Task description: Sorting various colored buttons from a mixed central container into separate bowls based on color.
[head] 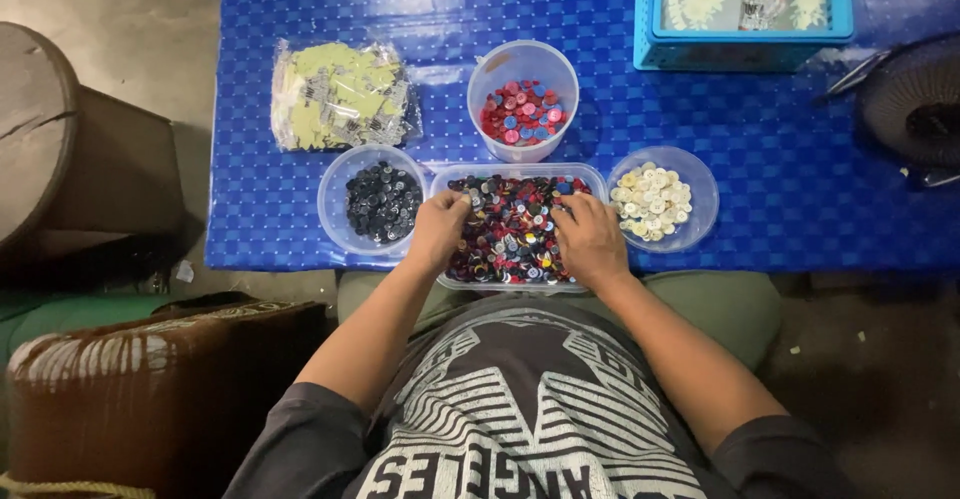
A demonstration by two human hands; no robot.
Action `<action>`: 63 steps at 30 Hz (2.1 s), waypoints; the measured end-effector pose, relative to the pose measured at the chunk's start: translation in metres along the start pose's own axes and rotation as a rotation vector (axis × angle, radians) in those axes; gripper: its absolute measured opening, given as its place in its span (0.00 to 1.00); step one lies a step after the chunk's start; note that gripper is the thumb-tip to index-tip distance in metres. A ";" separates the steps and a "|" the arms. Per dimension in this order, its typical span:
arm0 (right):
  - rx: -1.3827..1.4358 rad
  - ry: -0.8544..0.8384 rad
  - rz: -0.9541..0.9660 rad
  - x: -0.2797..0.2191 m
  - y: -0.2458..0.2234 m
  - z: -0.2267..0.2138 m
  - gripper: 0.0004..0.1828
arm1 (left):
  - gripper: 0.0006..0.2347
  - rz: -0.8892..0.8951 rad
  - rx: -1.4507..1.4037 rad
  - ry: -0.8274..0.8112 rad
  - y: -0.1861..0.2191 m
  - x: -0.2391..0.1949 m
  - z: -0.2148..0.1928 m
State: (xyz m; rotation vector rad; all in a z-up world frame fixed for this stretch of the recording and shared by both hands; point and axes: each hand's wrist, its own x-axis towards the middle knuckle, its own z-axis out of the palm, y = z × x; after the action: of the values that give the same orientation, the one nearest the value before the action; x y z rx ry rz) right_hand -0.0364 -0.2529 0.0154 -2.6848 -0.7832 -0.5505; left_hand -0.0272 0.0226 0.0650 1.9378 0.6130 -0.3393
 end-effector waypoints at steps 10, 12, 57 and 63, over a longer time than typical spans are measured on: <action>-0.009 0.018 -0.007 -0.004 0.005 0.010 0.13 | 0.12 -0.015 -0.390 0.038 0.012 -0.021 -0.043; -0.013 0.012 -0.016 -0.005 0.005 0.012 0.12 | 0.11 0.001 -0.323 0.165 -0.003 -0.017 -0.064; -0.036 0.001 -0.093 0.056 0.007 0.034 0.04 | 0.16 1.078 0.714 0.365 -0.038 -0.023 0.010; -0.108 -0.040 -0.111 0.036 0.031 0.054 0.10 | 0.15 1.077 0.702 0.379 -0.043 -0.022 0.011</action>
State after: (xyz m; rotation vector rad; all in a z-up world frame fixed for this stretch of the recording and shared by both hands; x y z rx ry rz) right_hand 0.0247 -0.2417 -0.0222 -2.7713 -0.9443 -0.5823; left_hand -0.0691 0.0217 0.0383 2.7085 -0.4500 0.5826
